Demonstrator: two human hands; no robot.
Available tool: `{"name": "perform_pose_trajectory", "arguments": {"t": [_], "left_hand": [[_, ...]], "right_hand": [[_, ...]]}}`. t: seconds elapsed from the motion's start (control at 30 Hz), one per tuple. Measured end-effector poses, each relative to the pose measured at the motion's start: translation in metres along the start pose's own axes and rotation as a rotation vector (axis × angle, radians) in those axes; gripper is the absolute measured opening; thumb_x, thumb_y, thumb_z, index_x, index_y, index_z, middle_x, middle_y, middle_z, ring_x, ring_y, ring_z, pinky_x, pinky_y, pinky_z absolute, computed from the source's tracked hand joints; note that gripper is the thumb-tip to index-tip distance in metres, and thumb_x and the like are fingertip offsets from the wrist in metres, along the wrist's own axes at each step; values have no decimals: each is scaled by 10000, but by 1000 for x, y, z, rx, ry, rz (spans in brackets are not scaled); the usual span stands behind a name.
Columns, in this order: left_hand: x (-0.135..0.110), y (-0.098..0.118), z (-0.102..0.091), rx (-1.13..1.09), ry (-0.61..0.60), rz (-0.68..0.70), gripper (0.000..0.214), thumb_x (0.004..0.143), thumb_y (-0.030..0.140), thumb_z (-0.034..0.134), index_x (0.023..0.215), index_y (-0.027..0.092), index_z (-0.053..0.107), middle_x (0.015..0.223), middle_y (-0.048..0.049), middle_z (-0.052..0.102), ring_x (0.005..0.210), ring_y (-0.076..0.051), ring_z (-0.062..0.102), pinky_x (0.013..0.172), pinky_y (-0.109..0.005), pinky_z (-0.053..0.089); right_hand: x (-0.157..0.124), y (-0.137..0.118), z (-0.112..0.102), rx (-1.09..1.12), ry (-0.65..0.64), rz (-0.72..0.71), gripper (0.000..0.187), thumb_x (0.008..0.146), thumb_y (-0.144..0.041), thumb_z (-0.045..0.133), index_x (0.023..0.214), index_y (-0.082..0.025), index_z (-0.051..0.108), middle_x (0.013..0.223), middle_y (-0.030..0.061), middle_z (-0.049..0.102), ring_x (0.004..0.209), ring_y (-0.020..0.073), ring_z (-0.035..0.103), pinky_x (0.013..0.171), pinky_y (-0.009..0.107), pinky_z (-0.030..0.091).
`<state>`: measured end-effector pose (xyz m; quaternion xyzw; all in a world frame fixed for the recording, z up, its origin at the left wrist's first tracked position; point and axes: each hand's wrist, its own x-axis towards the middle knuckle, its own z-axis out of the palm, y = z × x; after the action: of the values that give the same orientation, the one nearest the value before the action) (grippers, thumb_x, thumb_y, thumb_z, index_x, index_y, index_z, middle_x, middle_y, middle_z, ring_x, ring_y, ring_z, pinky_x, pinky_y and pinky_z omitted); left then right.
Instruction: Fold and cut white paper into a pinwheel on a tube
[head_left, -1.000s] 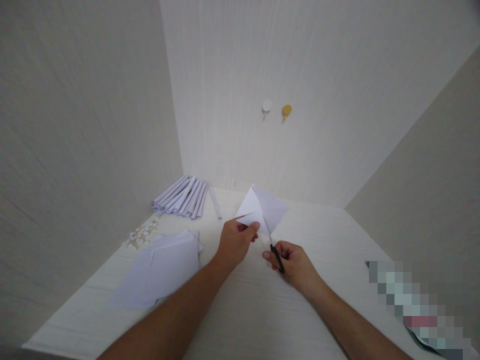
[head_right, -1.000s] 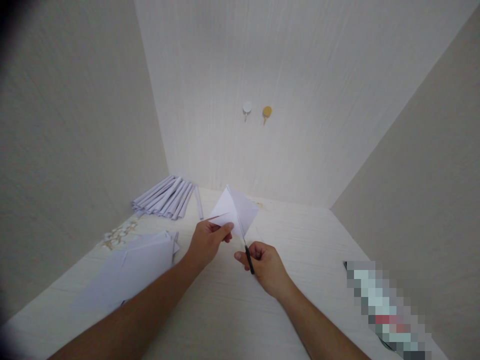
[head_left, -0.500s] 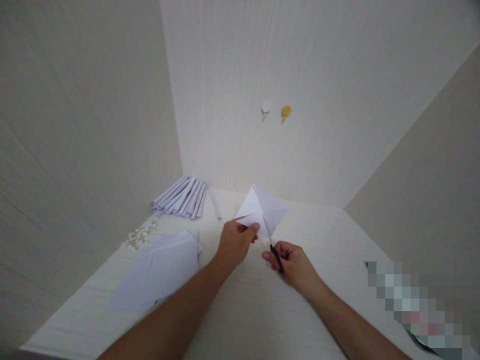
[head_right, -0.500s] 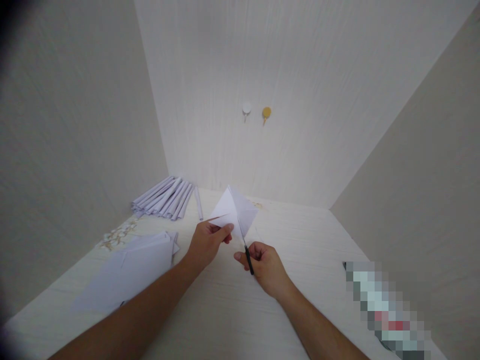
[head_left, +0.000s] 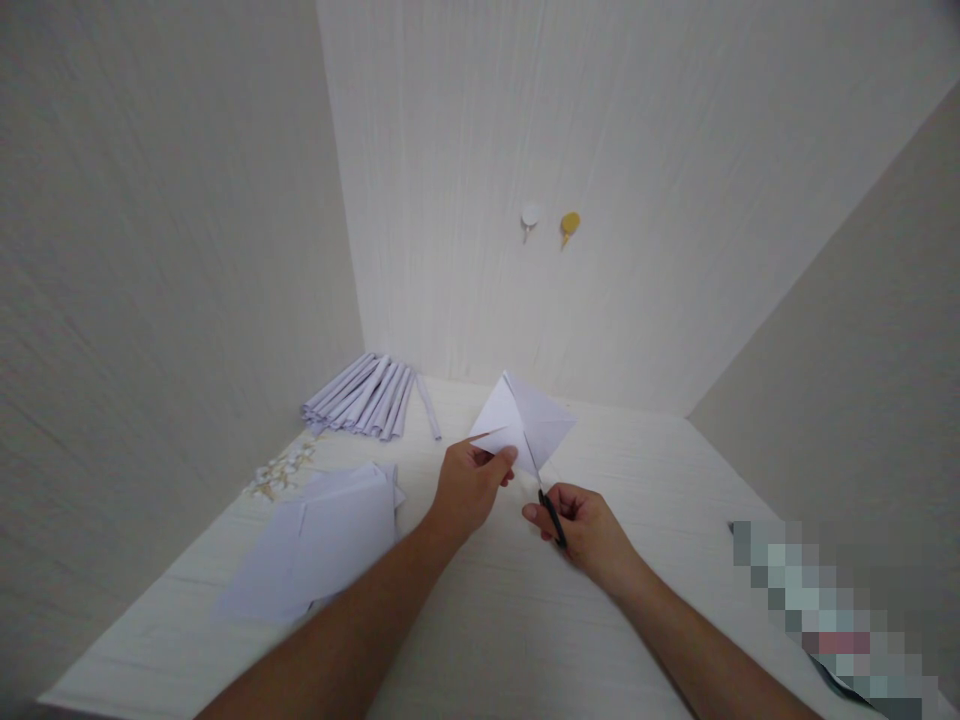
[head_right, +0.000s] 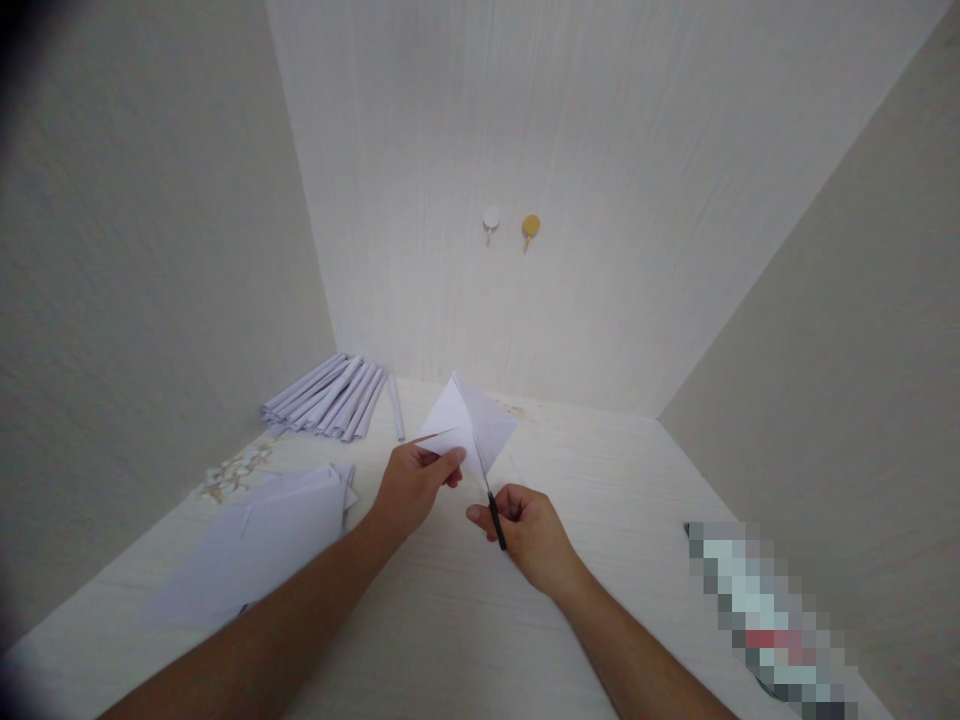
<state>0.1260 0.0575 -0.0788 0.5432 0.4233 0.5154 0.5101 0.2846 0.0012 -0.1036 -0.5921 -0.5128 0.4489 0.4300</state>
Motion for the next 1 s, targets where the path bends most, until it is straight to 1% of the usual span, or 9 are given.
{"name": "perform_pose_trajectory", "arguments": {"t": [0.13,0.23,0.3,0.47,0.6,0.7,0.8,0.9,1.0], "left_hand": [[2,-2,-1,-5,19,-3,267,721,344,676,516,179,631,499,-13,626,484,-136,563,519,-253,442],[6,-4,-3,-13,51,-11,274,717,354,674,512,180,621,490,-9,617,468,-130,552,515,-252,441],[8,-5,-5,-18,82,-17,286,720,367,668,510,181,612,490,-7,610,464,-128,549,515,-252,445],[11,-7,-8,-16,139,-29,306,727,374,655,495,187,584,476,4,586,452,-121,537,503,-245,436],[9,-8,-6,-13,133,-35,285,707,356,669,492,187,588,469,2,591,440,-120,528,482,-242,416],[7,-6,-4,-20,123,-32,262,702,332,664,496,190,586,464,7,587,437,-119,524,477,-238,413],[6,-3,-3,-27,120,-28,244,702,320,659,507,191,589,468,8,588,442,-119,522,477,-236,415],[6,-2,-4,-26,123,-32,236,701,314,663,513,189,595,472,3,595,446,-122,527,477,-238,417],[7,-2,-4,-24,127,-36,235,702,310,666,513,188,598,473,2,598,445,-123,528,480,-239,418]], "right_hand": [[2,6,-2,-20,-23,6,494,635,-568,821,568,-224,472,483,-56,492,430,83,317,423,250,216],[3,11,-5,-106,-3,-25,483,668,-541,807,556,-223,461,488,-65,455,450,87,311,439,251,232],[4,13,-9,-184,25,-38,493,667,-537,804,552,-229,437,492,-69,432,461,92,309,444,253,236],[9,9,-22,-462,182,-115,496,684,-533,778,530,-240,408,482,-56,402,482,119,317,450,265,229],[15,7,-31,-569,295,-126,485,696,-550,767,521,-244,435,483,-37,443,488,138,357,473,281,251],[17,10,-32,-539,324,-142,491,714,-599,749,546,-242,458,497,-38,447,495,141,368,482,280,257],[19,15,-34,-402,332,-147,481,726,-641,727,596,-235,503,524,-40,457,497,136,374,475,271,266],[21,17,-36,-296,327,-155,482,710,-662,732,642,-222,547,552,-36,481,505,135,400,473,266,286],[21,18,-38,-272,319,-160,492,692,-671,741,655,-212,569,561,-27,505,509,137,424,472,265,301]]}}
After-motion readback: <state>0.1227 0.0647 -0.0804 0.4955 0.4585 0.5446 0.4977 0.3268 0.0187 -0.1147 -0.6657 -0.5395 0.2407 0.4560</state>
